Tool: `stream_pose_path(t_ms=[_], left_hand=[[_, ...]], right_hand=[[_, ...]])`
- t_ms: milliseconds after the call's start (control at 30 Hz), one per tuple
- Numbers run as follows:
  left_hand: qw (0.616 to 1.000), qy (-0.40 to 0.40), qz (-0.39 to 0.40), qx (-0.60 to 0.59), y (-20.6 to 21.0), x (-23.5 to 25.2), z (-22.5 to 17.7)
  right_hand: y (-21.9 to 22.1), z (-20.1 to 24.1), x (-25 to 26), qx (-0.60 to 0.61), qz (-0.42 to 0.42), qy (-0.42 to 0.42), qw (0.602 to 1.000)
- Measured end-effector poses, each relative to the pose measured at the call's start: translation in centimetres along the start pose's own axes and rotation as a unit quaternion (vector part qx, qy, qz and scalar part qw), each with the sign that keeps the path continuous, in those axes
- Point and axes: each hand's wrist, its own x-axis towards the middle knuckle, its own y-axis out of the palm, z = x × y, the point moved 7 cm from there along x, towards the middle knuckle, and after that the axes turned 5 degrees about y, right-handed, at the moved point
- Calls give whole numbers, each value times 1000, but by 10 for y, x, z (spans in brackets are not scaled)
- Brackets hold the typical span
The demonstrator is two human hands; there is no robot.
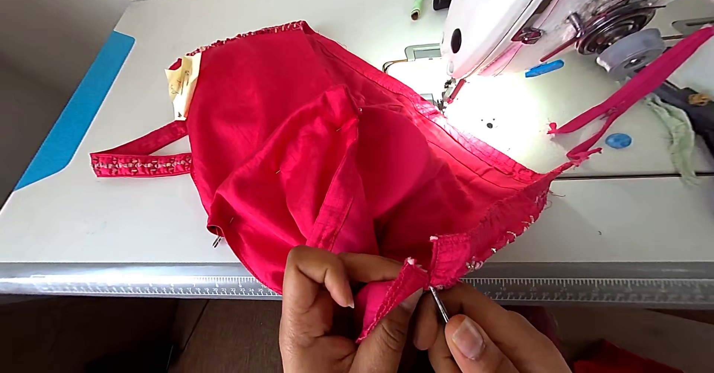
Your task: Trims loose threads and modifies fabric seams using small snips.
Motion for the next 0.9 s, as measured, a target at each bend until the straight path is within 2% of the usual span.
stream_pose_path(t_ms=[533,667,767,900], left_hand=[[999,26,24,31,2,-2,-3],[999,19,7,46,1,-3,-1],[1000,-3,-2,18,1,-3,3],[1000,-15,-3,-13,-8,2,1]], right_hand=[[-1,-1,1,12,-22,8,1000],[-1,-3,2,3,-29,14,999],[-3,-5,3,2,-37,22,999],[-14,4,-2,48,-40,-20,998]])
